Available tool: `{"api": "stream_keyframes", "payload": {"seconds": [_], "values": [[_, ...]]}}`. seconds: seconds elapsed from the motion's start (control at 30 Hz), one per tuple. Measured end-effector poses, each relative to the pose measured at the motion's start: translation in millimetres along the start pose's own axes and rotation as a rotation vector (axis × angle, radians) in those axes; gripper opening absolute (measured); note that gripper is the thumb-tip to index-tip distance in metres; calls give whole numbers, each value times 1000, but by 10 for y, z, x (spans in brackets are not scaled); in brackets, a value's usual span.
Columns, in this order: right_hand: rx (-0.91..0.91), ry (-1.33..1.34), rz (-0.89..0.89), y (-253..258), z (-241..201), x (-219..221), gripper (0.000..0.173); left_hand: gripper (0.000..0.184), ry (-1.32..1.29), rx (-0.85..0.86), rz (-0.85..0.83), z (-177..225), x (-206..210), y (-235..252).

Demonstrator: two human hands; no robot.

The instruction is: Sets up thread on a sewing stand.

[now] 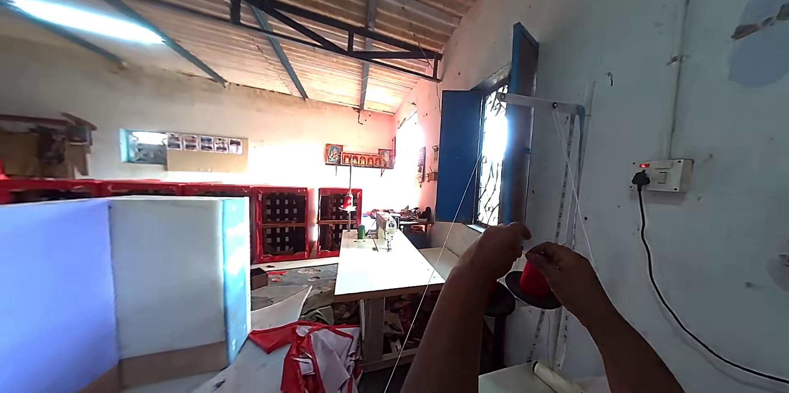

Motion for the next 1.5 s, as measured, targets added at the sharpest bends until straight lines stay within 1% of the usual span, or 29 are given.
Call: {"api": "stream_keyframes", "payload": {"seconds": [0.07, 0.13, 0.23, 0.27, 0.33, 0.4, 0.47, 0.5, 0.6, 0.63, 0.7, 0.8, 0.83, 0.97, 1.03, 1.1, 1.17, 1.2, 1.27, 1.37, 1.43, 1.5], "values": [[-51, -20, 78, -23, -20, -40, 16, 24, 86, 42, 19, -6, 3, 21], [-100, -12, 167, -41, -33, -88, 15, 21, 146, 48, 38, 17, 2, 26], [-151, 3, 287, -77, -68, -136, 15, 17, 191, 151, 186, 66, 41, 2], [-173, 3, 333, -90, -61, -146, 16, 18, 212, 158, 206, 83, 56, 11], [-202, 18, 417, -76, -28, -167, 17, 20, 286, 139, 201, 92, 60, 79], [-184, 23, 473, -82, 22, -187, 18, 21, 329, 103, 148, 76, 96, 160], [-154, 15, 519, -87, 50, -227, 18, 26, 300, 88, 16, 76, 126, 245], [-142, 5, 533, -82, 72, -241, 18, 28, 263, 113, -8, 73, 132, 265], [-137, -56, 574, -55, 160, -225, 17, 32, 136, 191, 59, 14, 112, 273], [-133, -82, 583, -47, 175, -210, 17, 32, 98, 188, 90, -39, 101, 290], [-117, -115, 577, -24, 162, -190, 18, 32, 63, 157, 153, -130, 64, 312], [-78, -134, 547, 50, 88, -160, 17, 33, 25, 55, 83, -199, -52, 262], [-70, -139, 525, 105, 50, -150, 17, 33, -15, 46, 92, -245, -78, 244], [-72, -246, 366, 425, -128, -148, 19, 34, -419, 55, 286, -356, -50, 31], [-84, -264, 265, 597, -141, -109, 18, 30, -595, 50, 336, -361, -92, 54], [-136, -278, 217, 689, -155, 17, 17, 24, -768, 51, 393, -380, -131, 58], [-175, -274, 195, 680, -196, 159, 17, 27, -880, 76, 429, -444, -137, 29], [-185, -273, 187, 663, -219, 217, 17, 30, -884, 88, 440, -482, -141, 15], [-233, -293, 171, 628, -242, 310, 16, 31, -761, 38, 457, -531, -170, -16], [-293, -343, 148, 579, -252, 352, 15, 29, -320, -26, 449, -547, -209, -16], [-301, -361, 144, 542, -239, 321, 17, 25, -71, -9, 443, -509, -186, 7], [-272, -349, 136, 503, -237, 261, 20, 24, 40, 7, 415, -443, -163, 6]]}}
Point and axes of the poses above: each hand's wrist, its own y-axis towards the middle knuckle, its own x-axis out of the palm, z = x × y, the point moved 5 cm from there along y, towards the middle knuckle, and after that the axes turned 12 degrees about -z, right-handed, at the moved point
